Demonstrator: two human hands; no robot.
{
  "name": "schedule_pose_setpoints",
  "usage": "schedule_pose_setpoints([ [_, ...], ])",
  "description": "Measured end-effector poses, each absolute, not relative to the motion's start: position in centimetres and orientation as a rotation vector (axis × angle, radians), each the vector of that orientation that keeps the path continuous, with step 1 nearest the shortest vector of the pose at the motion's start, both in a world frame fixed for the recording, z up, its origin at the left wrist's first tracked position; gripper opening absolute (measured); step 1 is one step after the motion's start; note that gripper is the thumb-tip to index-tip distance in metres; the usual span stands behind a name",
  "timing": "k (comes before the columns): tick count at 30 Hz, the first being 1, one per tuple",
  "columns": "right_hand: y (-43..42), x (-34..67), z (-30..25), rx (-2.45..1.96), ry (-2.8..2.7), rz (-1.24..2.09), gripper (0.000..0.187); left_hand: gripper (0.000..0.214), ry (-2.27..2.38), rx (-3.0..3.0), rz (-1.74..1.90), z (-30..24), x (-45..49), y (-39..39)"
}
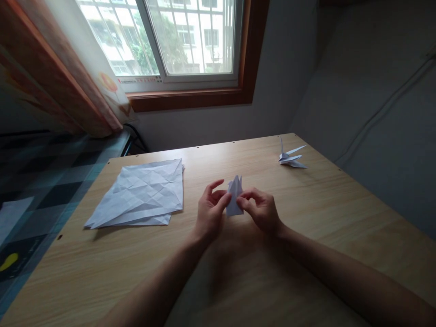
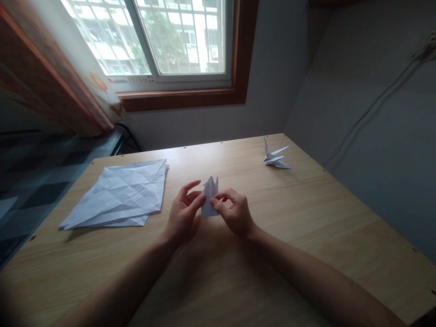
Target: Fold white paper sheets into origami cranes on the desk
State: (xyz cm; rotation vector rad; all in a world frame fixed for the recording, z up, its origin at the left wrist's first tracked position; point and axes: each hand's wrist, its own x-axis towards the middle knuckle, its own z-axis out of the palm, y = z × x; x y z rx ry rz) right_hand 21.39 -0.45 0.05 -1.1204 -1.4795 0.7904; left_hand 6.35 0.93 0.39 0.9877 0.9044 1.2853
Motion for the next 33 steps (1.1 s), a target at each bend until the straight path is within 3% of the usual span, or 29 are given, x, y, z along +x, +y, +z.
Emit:
schedule_pose_setpoints([
  [6,1.0,20.3,-0.9,-1.075,-1.201,1.144,0.026,0.030,0.941,1.076,1.319,0.0,6.1,1.1],
  [11,1.4,19.6,-1.1,-1.107,-1.217,1.109,0.028,0.044,0.898,1.137,1.268,-0.4,6.4,0.9],
  [16,1.9,19.9,-1.0,-1.198,-1.274,1.053,0.042,0.028,1.076,1.140,1.436,-0.6,5.9,1.5],
  [23,1.3,20.1,-1.1,-1.074,-1.486,1.221,0.017,0.032,1.181,1.186,1.510,-0.8,5.1,2.0],
  [33,1.6,21.1,-0.5,-1.011,-1.149,1.412,0.029,0.040,1.049,1.202,1.510,0.2,5.2,1.6],
])
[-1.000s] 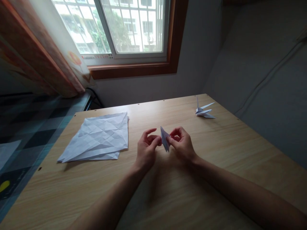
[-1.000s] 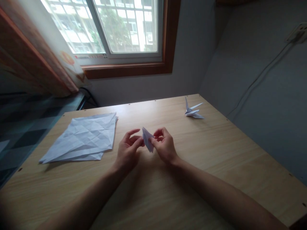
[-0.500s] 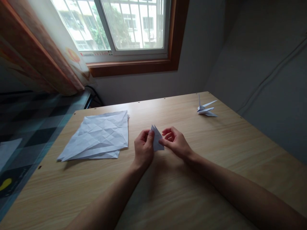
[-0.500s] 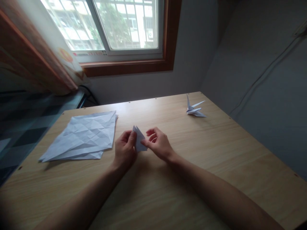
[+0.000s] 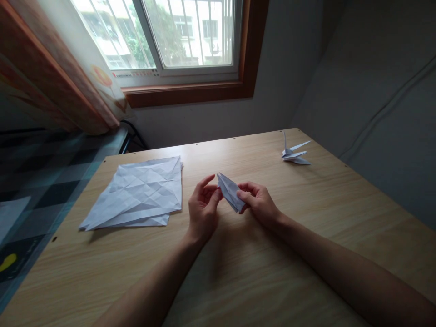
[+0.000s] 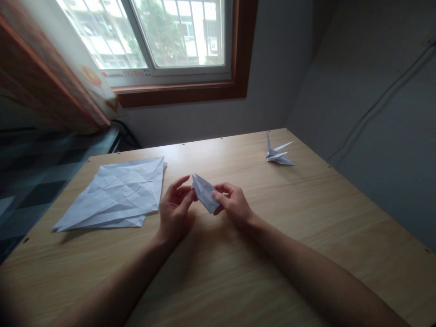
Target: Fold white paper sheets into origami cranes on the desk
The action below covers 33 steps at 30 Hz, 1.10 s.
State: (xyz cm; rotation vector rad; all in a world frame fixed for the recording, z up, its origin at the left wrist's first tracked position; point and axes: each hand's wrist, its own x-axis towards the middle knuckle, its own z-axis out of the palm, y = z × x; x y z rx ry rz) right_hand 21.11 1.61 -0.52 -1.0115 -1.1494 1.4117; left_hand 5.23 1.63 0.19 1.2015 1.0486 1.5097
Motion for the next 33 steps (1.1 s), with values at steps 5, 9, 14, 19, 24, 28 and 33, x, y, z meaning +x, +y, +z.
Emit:
schedule_pose_setpoints([
  [5,1.6,21.2,-0.6,-1.027,-1.171,1.428,0.030,0.045,0.881,1.158,1.488,0.1,5.0,1.5],
  [9,1.6,21.2,-0.4,-1.048,-1.158,1.455,0.032,0.048,0.790,1.133,1.451,0.0,4.8,1.5],
  [14,1.7,21.4,-0.3,-1.029,-1.139,1.487,0.033,0.050,0.813,1.125,1.442,0.2,4.9,1.4],
  [19,1.6,21.4,-0.1,-1.025,-1.163,1.520,0.031,0.042,0.862,1.116,1.464,0.4,4.9,1.6],
  [24,1.9,21.9,-0.5,-0.971,-1.231,1.565,0.032,0.029,0.932,1.095,1.485,0.1,4.8,2.0],
  [28,2.1,22.4,-0.8,-0.971,-1.287,1.605,0.031,0.023,0.975,1.067,1.488,0.0,4.7,2.2],
  [33,1.8,22.2,-0.5,-0.982,-1.283,1.628,0.029,0.028,0.991,1.068,1.492,-0.2,4.5,2.5],
])
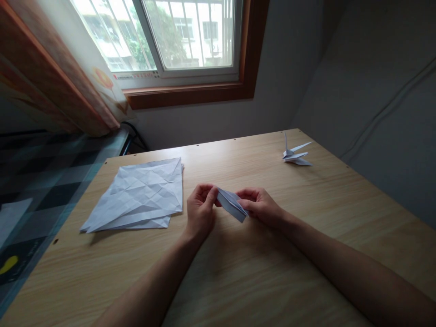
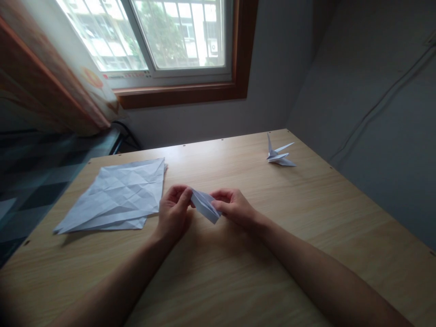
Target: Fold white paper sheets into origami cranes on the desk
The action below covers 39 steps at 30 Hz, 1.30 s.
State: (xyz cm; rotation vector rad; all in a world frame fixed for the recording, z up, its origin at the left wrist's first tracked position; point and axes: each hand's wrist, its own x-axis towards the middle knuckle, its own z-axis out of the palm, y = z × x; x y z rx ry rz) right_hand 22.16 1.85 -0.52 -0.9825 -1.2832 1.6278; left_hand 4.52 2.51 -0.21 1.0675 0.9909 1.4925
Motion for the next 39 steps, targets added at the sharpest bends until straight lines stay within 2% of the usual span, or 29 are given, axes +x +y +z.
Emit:
schedule_pose_setpoints([
  [4,1.6,21.4,-0.6,-1.067,-1.162,1.404,0.025,0.035,0.990,1.031,1.505,-0.3,4.7,2.3],
  [7,1.4,21.0,-0.9,-1.041,-1.151,1.299,0.026,0.038,0.949,1.131,1.385,-0.4,5.2,1.5],
  [11,1.1,20.8,-1.2,-0.947,-1.169,1.342,0.029,0.033,0.911,1.226,1.215,-0.4,5.7,0.8],
  [17,1.3,21.4,-1.2,-0.797,-1.181,1.511,0.034,0.029,0.933,1.130,1.342,0.1,5.7,1.1],
  [23,1.5,21.7,-1.6,-0.716,-1.177,1.650,0.036,0.017,0.984,1.207,1.312,-0.1,5.7,1.1],
  [31,1.4,21.0,-1.2,-0.829,-1.172,1.468,0.040,0.032,0.901,1.315,1.224,-0.8,5.6,0.8],
  [39,1.3,21.2,-1.1,-0.833,-1.196,1.327,0.034,0.016,1.105,1.535,1.261,-0.5,5.4,0.7],
])
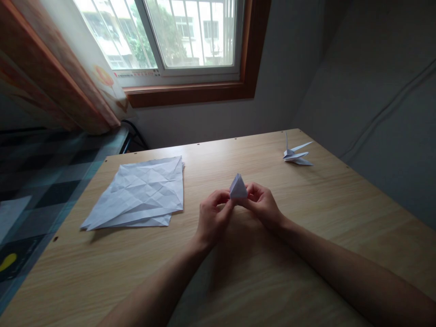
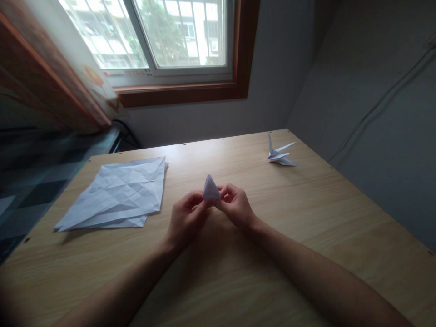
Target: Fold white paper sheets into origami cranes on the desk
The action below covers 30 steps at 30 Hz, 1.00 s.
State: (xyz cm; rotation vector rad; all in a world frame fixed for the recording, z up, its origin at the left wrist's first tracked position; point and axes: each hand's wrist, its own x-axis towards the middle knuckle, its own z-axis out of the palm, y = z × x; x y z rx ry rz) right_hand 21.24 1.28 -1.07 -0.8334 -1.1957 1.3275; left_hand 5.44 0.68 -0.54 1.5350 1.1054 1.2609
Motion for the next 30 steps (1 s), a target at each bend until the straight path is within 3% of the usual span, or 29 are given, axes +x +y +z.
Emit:
schedule_pose_setpoints([
  [8,1.61,21.33,-1.77,-0.937,-1.181,1.290,0.036,0.012,1.175,1.448,1.369,-0.58,5.54,0.73],
  [17,1.57,21.05,-1.69,-0.884,-1.154,1.214,0.042,0.037,0.985,1.332,1.287,-0.30,5.80,0.63],
  [25,1.49,21.06,-1.31,-0.854,-1.153,1.229,0.036,0.016,0.971,1.284,1.260,-0.13,5.70,0.56],
  [30,1.48,21.15,-1.15,-0.867,-1.200,1.218,0.024,0.023,0.964,1.228,1.329,-0.25,5.85,0.55],
])
